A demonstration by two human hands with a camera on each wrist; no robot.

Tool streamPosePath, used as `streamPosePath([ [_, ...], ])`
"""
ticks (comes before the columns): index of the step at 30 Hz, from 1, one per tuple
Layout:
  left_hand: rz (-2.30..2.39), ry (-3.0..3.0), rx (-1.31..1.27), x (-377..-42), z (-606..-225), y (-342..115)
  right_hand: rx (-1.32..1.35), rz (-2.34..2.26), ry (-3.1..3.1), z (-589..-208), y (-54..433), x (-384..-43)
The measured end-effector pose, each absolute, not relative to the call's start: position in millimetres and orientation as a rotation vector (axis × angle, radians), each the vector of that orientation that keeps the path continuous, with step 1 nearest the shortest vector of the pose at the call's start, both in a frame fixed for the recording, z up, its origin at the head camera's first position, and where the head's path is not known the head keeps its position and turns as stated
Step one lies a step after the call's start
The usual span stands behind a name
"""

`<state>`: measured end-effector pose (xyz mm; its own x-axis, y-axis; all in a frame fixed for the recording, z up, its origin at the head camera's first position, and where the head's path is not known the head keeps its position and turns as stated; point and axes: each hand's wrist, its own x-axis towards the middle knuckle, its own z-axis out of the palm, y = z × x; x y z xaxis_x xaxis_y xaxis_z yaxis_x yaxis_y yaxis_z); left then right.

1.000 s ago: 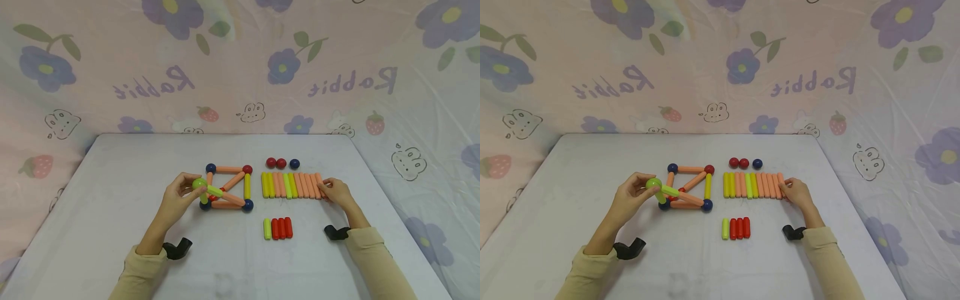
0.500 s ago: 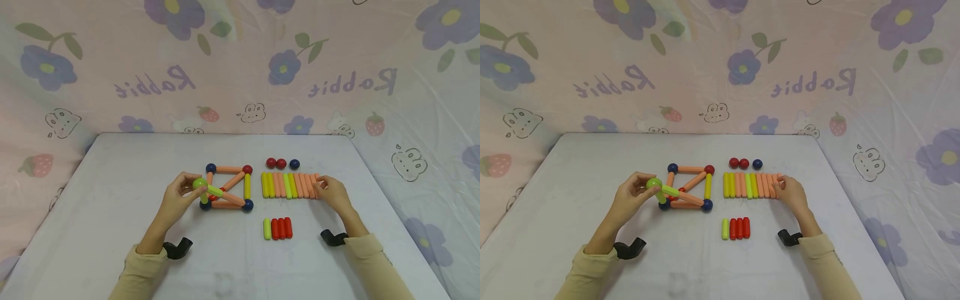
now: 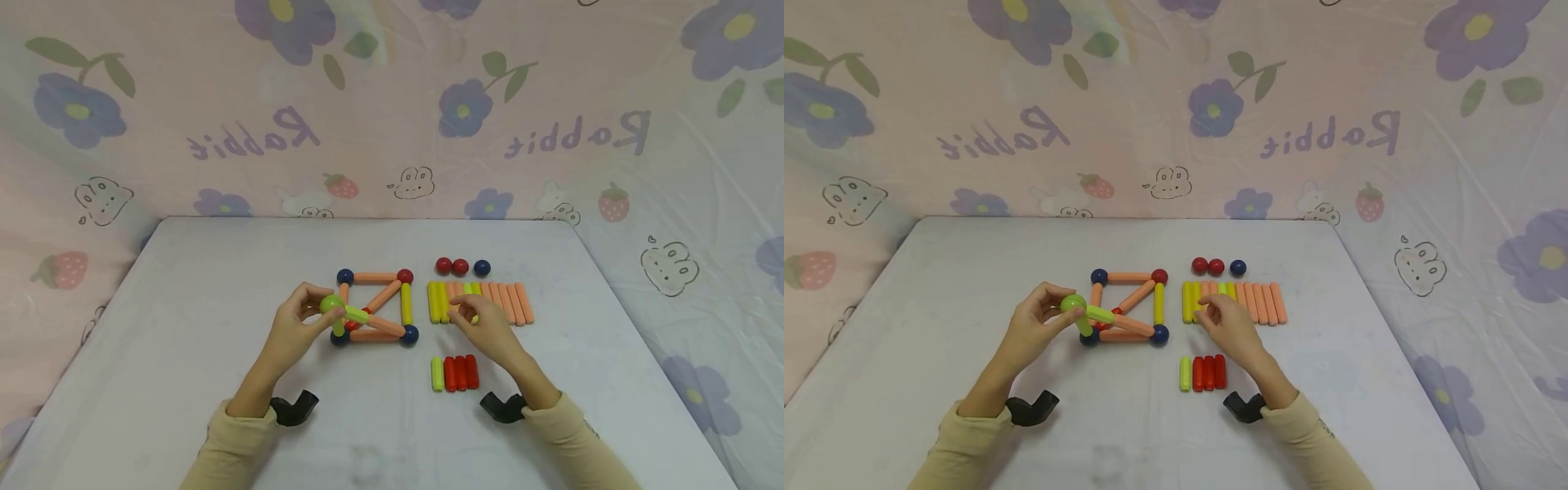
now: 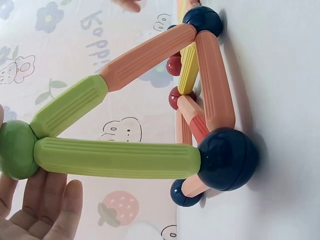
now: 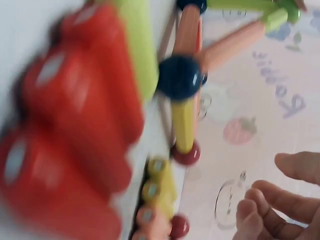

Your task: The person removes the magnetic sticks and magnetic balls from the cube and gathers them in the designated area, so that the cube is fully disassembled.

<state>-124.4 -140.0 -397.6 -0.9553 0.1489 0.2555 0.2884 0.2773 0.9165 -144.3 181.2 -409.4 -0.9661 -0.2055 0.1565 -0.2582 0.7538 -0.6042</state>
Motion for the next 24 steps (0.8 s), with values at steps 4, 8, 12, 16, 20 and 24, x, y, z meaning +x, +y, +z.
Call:
streamPosePath([
  [4,-1.782,-2.412,-0.426,-123,-396,-138,0.572,1.083,-2.787,-406,156,-137],
  [8,-1.783,-2.418,-0.426,-123,-395,-138,0.755,1.140,-2.693,-402,133,-132],
  [12,-1.780,-2.428,-0.425,-123,-395,-139,0.890,1.196,-2.599,-403,111,-133],
  [16,-1.784,-2.434,-0.420,-123,-396,-140,0.994,1.262,-2.530,-405,90,-135],
  [20,-1.795,-2.437,-0.411,-123,-396,-140,1.046,1.277,-2.546,-404,73,-137],
  [24,-1.805,-2.426,-0.419,-124,-397,-139,1.075,1.312,-2.580,-402,62,-138],
])
